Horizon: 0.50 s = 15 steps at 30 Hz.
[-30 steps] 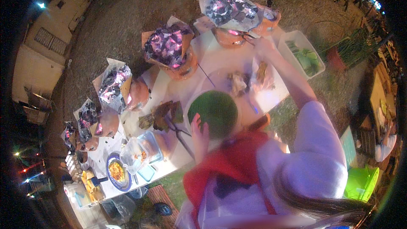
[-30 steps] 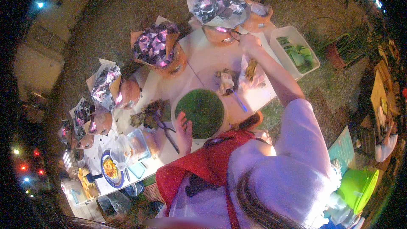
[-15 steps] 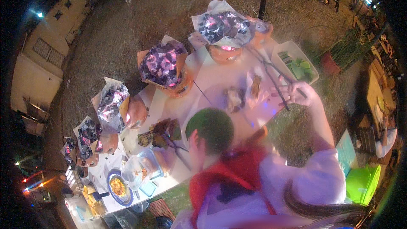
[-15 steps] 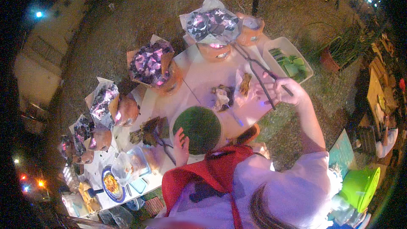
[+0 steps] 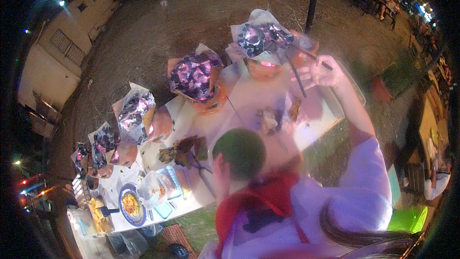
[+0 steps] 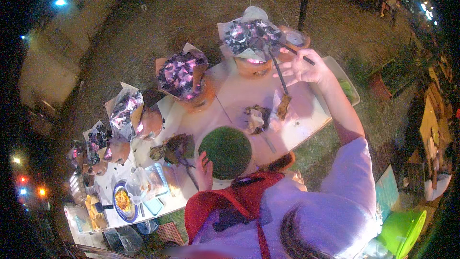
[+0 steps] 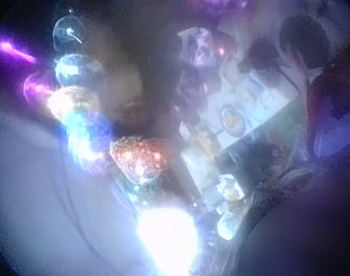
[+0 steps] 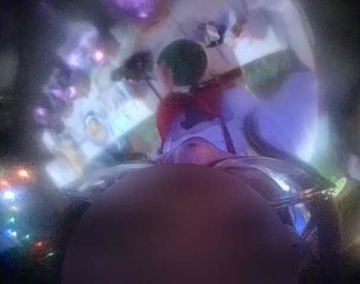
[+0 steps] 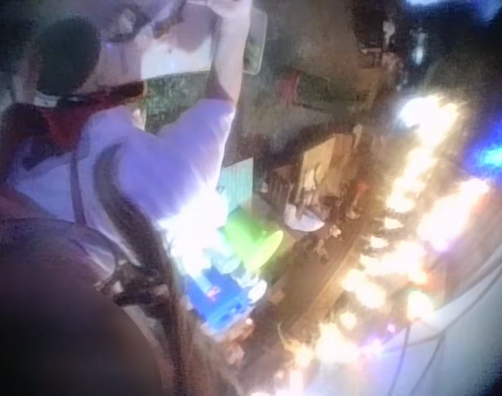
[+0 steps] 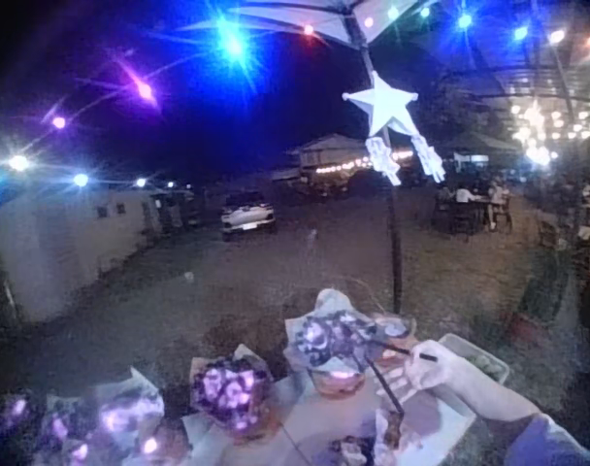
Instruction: The person assembles a street food item at a night market stall. They open a container, scoop a yellow mixture into a bowl, add a brown crumbly topping, and use tongs to place additional ingredients into the bowl.
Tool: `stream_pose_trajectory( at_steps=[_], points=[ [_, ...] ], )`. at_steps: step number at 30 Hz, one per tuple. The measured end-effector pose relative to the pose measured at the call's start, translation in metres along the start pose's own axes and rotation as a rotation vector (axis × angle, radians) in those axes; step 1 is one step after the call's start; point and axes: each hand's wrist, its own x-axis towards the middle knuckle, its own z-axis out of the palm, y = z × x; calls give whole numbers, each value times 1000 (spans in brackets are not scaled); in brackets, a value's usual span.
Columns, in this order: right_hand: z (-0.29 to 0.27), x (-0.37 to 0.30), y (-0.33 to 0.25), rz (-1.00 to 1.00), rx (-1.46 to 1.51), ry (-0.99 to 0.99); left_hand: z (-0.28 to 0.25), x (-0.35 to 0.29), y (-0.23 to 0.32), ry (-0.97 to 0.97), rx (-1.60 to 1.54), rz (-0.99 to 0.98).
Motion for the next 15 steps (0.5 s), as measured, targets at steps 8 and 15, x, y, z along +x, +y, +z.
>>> stream_pose_trajectory(
  at_steps=[8, 15],
  points=[
    [17, -24, 12, -78, -145, 110, -6, -11, -14, 105, -169, -104],
    [100, -66, 31, -62, -83, 75, -24, -19, -5, 143, -54, -72]
  ],
)
